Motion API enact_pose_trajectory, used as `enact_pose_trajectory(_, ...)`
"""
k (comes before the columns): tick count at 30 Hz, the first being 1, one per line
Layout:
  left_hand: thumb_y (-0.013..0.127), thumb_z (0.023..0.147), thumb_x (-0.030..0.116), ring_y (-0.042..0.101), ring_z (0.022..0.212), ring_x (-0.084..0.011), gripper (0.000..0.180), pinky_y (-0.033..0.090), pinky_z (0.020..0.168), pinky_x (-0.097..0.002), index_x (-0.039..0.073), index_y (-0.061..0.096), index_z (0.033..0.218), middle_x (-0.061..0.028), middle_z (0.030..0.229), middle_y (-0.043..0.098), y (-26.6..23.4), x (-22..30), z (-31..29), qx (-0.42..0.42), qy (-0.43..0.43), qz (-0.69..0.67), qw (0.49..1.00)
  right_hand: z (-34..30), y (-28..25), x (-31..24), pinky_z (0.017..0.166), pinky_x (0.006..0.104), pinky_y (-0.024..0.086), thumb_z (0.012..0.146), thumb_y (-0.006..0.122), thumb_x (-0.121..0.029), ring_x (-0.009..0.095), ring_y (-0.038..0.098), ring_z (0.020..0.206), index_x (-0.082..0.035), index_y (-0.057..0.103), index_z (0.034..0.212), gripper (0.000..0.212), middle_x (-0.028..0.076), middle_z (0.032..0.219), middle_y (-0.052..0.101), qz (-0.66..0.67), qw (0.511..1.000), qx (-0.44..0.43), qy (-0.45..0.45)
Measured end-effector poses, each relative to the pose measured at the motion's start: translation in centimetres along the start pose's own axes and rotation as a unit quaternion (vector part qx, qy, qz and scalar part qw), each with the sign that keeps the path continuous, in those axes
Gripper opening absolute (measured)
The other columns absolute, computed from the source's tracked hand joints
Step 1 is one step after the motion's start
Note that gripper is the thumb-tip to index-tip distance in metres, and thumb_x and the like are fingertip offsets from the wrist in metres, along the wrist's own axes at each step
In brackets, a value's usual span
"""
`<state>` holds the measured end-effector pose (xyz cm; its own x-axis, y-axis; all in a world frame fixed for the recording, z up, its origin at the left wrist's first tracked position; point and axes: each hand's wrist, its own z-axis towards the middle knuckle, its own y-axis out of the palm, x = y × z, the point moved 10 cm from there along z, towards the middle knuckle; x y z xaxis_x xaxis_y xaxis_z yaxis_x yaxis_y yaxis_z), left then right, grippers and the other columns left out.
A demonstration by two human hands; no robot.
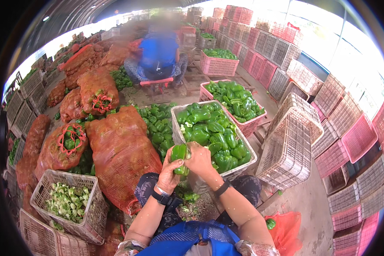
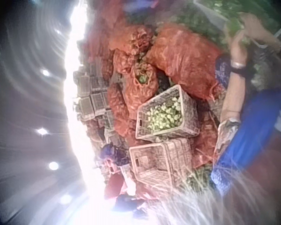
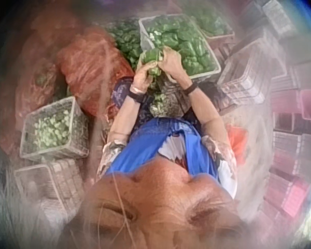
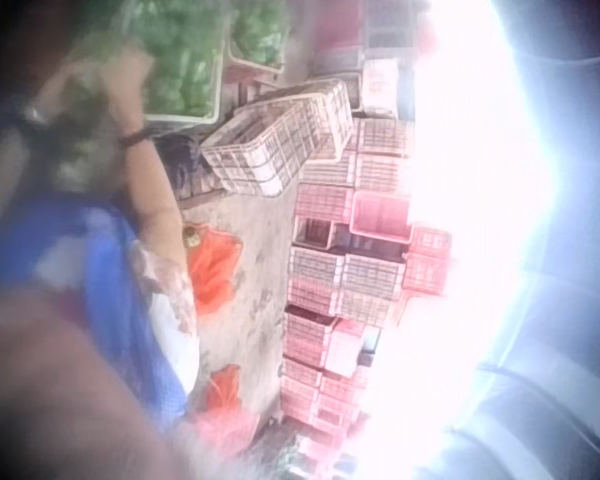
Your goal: The person cleans and sorts green peppers by using a knife to remove stems and damaged parts before placing them into plastic crates.
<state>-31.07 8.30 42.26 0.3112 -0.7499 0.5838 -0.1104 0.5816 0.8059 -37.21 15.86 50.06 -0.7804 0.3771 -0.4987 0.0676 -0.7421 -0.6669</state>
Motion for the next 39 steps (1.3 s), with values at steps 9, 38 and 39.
enact_pose_trajectory(9,0.063,0.085,0.002,0.061,0.096,-0.0166,0.036,0.053,0.082,-0.0316,0.009,0.05,0.117,-0.0046,0.108,0.06,0.0,0.1,0.4,0.004,-0.009,-0.015,1.0,-0.7,0.2,0.4,0.074,0.0464,0.05,0.067,0.067,-0.015,0.041,0.061,0.086,-0.001,0.061,0.103,0.039,0.021,0.091,0.062,0.03,0.999,-0.018,-0.011)
enact_pose_trajectory(38,0.061,0.092,0.01,0.065,0.095,-0.027,0.031,0.06,0.072,-0.0425,0.007,0.05,0.12,-0.0113,0.11,0.062,1.8,-3.5,2.0,0.014,-0.015,-0.032,0.999,-3.5,-3.4,15.4,0.038,0.0209,0.036,0.082,0.071,-0.008,0.006,0.047,0.044,-0.002,0.062,0.099,0.02,0.0,0.068,0.059,0.5,0.79,0.224,0.275)
enact_pose_trajectory(39,0.061,0.091,0.011,0.065,0.094,-0.027,0.032,0.06,0.072,-0.0426,0.007,0.049,0.12,-0.0118,0.109,0.062,1.8,-2.6,2.3,0.016,-0.02,-0.025,0.999,-3.9,-4.9,15.5,0.039,0.0208,0.037,0.083,0.07,-0.008,0.006,0.047,0.045,-0.002,0.062,0.099,0.019,0.0,0.068,0.058,0.486,0.793,0.242,0.276)
